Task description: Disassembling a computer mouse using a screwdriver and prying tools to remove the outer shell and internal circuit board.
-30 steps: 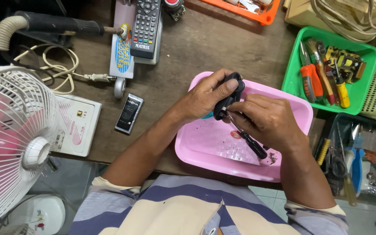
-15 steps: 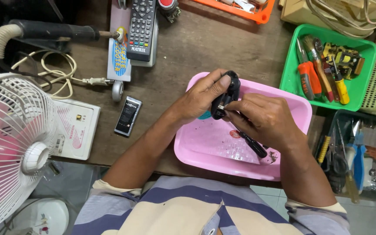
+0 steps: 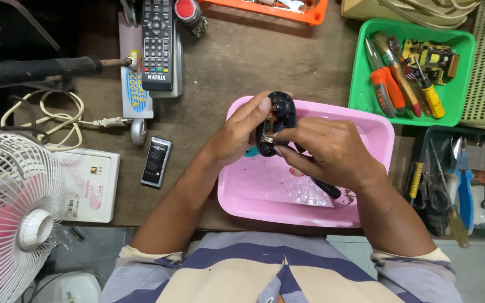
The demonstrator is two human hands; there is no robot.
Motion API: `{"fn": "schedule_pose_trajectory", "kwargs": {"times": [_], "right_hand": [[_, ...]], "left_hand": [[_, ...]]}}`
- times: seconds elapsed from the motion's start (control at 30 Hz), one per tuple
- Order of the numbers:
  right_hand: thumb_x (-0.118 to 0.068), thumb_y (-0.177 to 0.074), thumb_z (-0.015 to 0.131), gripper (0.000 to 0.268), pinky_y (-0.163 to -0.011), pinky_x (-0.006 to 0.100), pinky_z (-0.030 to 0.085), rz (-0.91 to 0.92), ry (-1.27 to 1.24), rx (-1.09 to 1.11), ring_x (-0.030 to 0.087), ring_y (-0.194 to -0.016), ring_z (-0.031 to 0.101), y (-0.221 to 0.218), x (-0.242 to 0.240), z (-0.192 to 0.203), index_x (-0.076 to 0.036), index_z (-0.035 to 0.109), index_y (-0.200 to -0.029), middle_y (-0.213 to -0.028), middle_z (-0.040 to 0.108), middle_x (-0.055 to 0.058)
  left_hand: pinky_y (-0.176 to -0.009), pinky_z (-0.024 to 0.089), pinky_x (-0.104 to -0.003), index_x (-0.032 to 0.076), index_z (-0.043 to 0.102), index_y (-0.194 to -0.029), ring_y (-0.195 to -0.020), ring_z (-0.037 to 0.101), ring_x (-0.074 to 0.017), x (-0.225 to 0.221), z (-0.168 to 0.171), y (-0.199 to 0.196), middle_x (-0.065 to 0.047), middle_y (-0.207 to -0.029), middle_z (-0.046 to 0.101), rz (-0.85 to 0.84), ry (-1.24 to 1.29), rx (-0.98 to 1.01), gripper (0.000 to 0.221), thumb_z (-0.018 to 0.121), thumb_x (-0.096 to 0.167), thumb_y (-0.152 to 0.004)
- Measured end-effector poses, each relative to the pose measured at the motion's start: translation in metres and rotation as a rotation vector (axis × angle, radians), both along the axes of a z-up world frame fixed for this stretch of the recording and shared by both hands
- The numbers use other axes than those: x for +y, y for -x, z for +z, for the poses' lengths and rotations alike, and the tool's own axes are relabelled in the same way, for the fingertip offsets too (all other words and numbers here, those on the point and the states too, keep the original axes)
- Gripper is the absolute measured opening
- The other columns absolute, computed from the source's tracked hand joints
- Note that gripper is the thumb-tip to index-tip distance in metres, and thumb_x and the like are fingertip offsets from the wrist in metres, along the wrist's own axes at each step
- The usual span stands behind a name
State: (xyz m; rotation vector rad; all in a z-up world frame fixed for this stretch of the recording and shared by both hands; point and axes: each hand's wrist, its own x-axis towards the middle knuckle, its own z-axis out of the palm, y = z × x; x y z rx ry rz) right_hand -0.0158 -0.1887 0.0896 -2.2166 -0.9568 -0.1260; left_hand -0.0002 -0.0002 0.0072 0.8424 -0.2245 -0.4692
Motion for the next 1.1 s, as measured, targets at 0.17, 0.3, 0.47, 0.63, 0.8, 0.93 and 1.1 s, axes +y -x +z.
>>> {"fn": "schedule_pose_trajectory", "kwargs": {"times": [0.17,0.3,0.47,0.63,0.8,0.93,1.1], "right_hand": [[-0.012,-0.093,0.081,0.022,-0.051,0.032,0.049,-0.151,-0.07,0.033,0.021,-0.055,0.06,-0.007,-0.008,-0.002,-0.005,0.074,-0.113,-0.067,0.059,0.005],[-0.014,-0.092,0.082,0.028,-0.053,0.033,0.05,-0.203,-0.041,0.015,0.024,-0.056,0.061,-0.008,-0.005,-0.005,-0.003,0.073,-0.116,-0.067,0.06,0.007],[-0.015,-0.095,0.081,0.024,-0.053,0.032,0.05,-0.214,-0.026,-0.022,0.024,-0.056,0.061,-0.006,-0.006,-0.012,-0.004,0.074,-0.115,-0.067,0.059,0.007],[-0.015,-0.094,0.083,0.024,-0.054,0.032,0.05,-0.217,-0.007,-0.051,0.023,-0.058,0.063,-0.007,-0.005,-0.011,-0.004,0.074,-0.114,-0.068,0.06,0.006],[-0.013,-0.092,0.084,0.022,-0.053,0.031,0.05,-0.226,-0.036,-0.056,0.023,-0.056,0.062,-0.007,-0.004,-0.011,-0.003,0.075,-0.11,-0.066,0.06,0.006],[-0.013,-0.093,0.085,0.023,-0.051,0.03,0.05,-0.26,-0.073,-0.036,0.019,-0.055,0.06,-0.006,-0.01,-0.012,-0.003,0.075,-0.112,-0.066,0.059,0.003],[-0.01,-0.091,0.085,0.024,-0.05,0.03,0.049,-0.251,-0.11,-0.013,0.021,-0.054,0.061,-0.007,-0.01,-0.011,-0.001,0.075,-0.111,-0.065,0.06,0.007]], "left_hand": [[-0.065,0.067,-0.04,0.005,0.057,-0.135,-0.075,0.07,-0.016,0.005,0.022,0.003,-0.013,-0.087,0.064,-0.049,0.009,-0.014,0.042,0.044,0.035,-0.11],[-0.071,0.067,-0.043,0.007,0.052,-0.141,-0.08,0.071,-0.0167,0.004,0.017,0.004,-0.012,-0.092,0.064,-0.106,0.007,0.01,0.045,0.045,0.037,-0.109],[-0.073,0.068,-0.043,0.007,0.05,-0.143,-0.082,0.073,-0.0171,0.004,0.011,0.003,-0.013,-0.094,0.066,-0.132,-0.028,0.02,0.049,0.047,0.04,-0.107],[-0.073,0.068,-0.045,0.008,0.049,-0.144,-0.082,0.073,-0.0186,0.003,0.006,0.001,-0.014,-0.094,0.067,-0.14,-0.041,0.017,0.049,0.048,0.04,-0.107],[-0.07,0.067,-0.044,0.006,0.049,-0.143,-0.08,0.073,-0.019,0.0,0.005,0.001,-0.017,-0.094,0.067,-0.138,-0.022,0.014,0.048,0.047,0.039,-0.107],[-0.067,0.068,-0.043,0.006,0.051,-0.141,-0.077,0.075,-0.0202,0.006,0.025,0.002,-0.019,-0.091,0.068,-0.11,-0.039,0.016,0.049,0.046,0.041,-0.107],[-0.07,0.068,-0.044,0.006,0.049,-0.142,-0.08,0.075,-0.0209,0.005,0.021,0.0,-0.018,-0.095,0.068,-0.117,-0.045,0.008,0.048,0.046,0.039,-0.107]]}}
